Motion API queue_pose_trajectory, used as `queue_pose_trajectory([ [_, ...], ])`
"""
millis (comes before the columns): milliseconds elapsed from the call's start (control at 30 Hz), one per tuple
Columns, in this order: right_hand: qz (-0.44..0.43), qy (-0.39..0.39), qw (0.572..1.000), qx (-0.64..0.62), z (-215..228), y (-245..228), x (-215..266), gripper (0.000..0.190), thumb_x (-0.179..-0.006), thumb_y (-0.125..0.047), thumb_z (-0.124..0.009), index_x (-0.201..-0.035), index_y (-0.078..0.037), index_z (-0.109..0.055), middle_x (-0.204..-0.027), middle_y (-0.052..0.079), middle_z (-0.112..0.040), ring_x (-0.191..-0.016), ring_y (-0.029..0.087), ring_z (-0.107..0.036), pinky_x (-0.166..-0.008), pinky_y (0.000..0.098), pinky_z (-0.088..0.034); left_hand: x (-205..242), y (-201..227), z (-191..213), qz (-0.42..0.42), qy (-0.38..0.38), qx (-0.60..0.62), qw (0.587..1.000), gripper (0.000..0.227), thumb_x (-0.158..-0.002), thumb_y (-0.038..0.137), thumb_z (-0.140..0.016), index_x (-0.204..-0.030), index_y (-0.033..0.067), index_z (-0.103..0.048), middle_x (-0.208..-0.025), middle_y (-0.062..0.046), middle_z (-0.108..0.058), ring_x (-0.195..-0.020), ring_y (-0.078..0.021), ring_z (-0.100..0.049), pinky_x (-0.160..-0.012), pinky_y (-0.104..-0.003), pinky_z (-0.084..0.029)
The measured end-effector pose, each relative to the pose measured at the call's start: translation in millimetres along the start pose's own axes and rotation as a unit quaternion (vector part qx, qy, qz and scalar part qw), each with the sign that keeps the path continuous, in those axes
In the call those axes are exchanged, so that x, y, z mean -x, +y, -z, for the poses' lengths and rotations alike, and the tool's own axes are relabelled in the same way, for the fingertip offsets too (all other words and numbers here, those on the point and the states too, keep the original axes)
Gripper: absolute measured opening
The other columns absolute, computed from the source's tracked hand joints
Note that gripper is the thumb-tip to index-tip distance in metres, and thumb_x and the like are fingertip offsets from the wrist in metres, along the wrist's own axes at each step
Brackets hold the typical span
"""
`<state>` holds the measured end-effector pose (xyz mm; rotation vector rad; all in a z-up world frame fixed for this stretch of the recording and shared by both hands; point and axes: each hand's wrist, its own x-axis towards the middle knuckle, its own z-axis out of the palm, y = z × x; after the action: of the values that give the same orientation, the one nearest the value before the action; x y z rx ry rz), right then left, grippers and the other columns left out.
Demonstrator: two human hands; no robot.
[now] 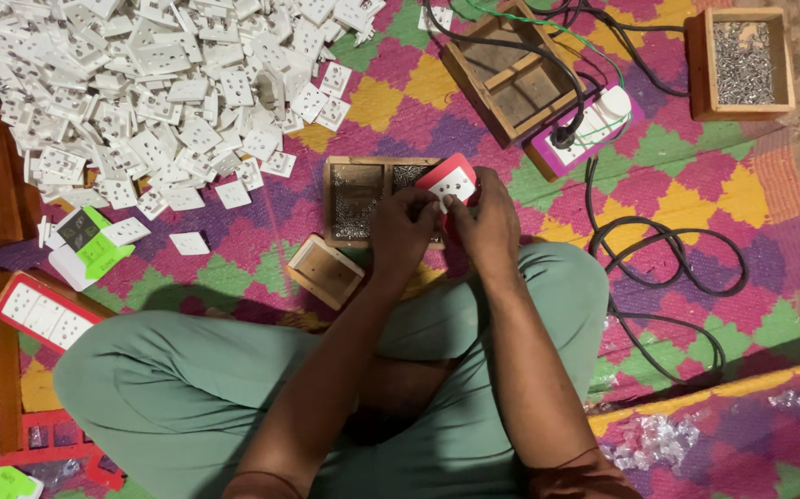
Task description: The person sits on a patterned mat and assembles small white electrical components into red plastic frames. They pick components from a large pile, insert them into the frames, and add small metal pieces from a wooden box. The person repeats this process for multiple units.
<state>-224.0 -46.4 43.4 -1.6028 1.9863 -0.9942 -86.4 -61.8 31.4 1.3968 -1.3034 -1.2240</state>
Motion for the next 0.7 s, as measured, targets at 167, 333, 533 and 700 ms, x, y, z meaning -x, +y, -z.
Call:
queue_pose_trajectory([
  [167, -0.002, -0.008, 1.000, 0.005, 0, -2, 1, 0.040, -0.087, -0.022, -0.080, -0.116, -0.005, -0.057, -0.096, 0.016, -0.063, -0.090, 0.035, -0.062, -0.076, 0.0470, -0.049, 2, 2, 0, -0.061, 0.047, -0.112, 0.991, 0.013, -0.086, 0.014, -0.077, -0.093, 0.0031, -0.074, -0.075, -0.008, -0.075, -0.069, -0.0169, -0.074, -0.066, -0.030, -0.056],
  [333, -0.017, -0.021, 1.000, -0.001, -1, -1, -1, 0.039, -0.088, -0.023, -0.079, -0.115, -0.005, -0.057, -0.096, 0.016, -0.064, -0.090, 0.035, -0.063, -0.077, 0.0466, -0.049, -6, -9, 1, -0.159, 0.112, -0.152, 0.969, 0.030, -0.077, 0.010, -0.082, -0.098, 0.0007, -0.064, -0.082, -0.011, -0.070, -0.075, -0.0236, -0.071, -0.068, -0.036, -0.055],
  [533, 0.142, -0.002, 0.986, -0.084, -5, -5, 3, 0.072, -0.086, -0.016, -0.083, -0.145, 0.002, -0.045, -0.131, 0.027, -0.057, -0.114, 0.042, -0.059, -0.093, 0.0464, -0.050, -26, -41, 14, 0.054, 0.014, 0.109, 0.993, 0.023, -0.080, 0.004, -0.073, -0.102, 0.0011, -0.066, -0.081, -0.007, -0.072, -0.067, -0.0139, -0.072, -0.057, -0.029, -0.059],
  [700, 0.180, -0.043, 0.978, -0.095, -13, -20, 12, 0.081, -0.067, -0.017, -0.093, -0.135, -0.002, -0.053, -0.133, 0.027, -0.052, -0.121, 0.043, -0.058, -0.096, 0.0442, -0.053, -30, -46, 31, -0.029, 0.076, 0.082, 0.993, 0.022, -0.081, 0.002, -0.078, -0.101, 0.0012, -0.068, -0.083, -0.006, -0.073, -0.069, -0.0103, -0.070, -0.060, -0.026, -0.057],
])
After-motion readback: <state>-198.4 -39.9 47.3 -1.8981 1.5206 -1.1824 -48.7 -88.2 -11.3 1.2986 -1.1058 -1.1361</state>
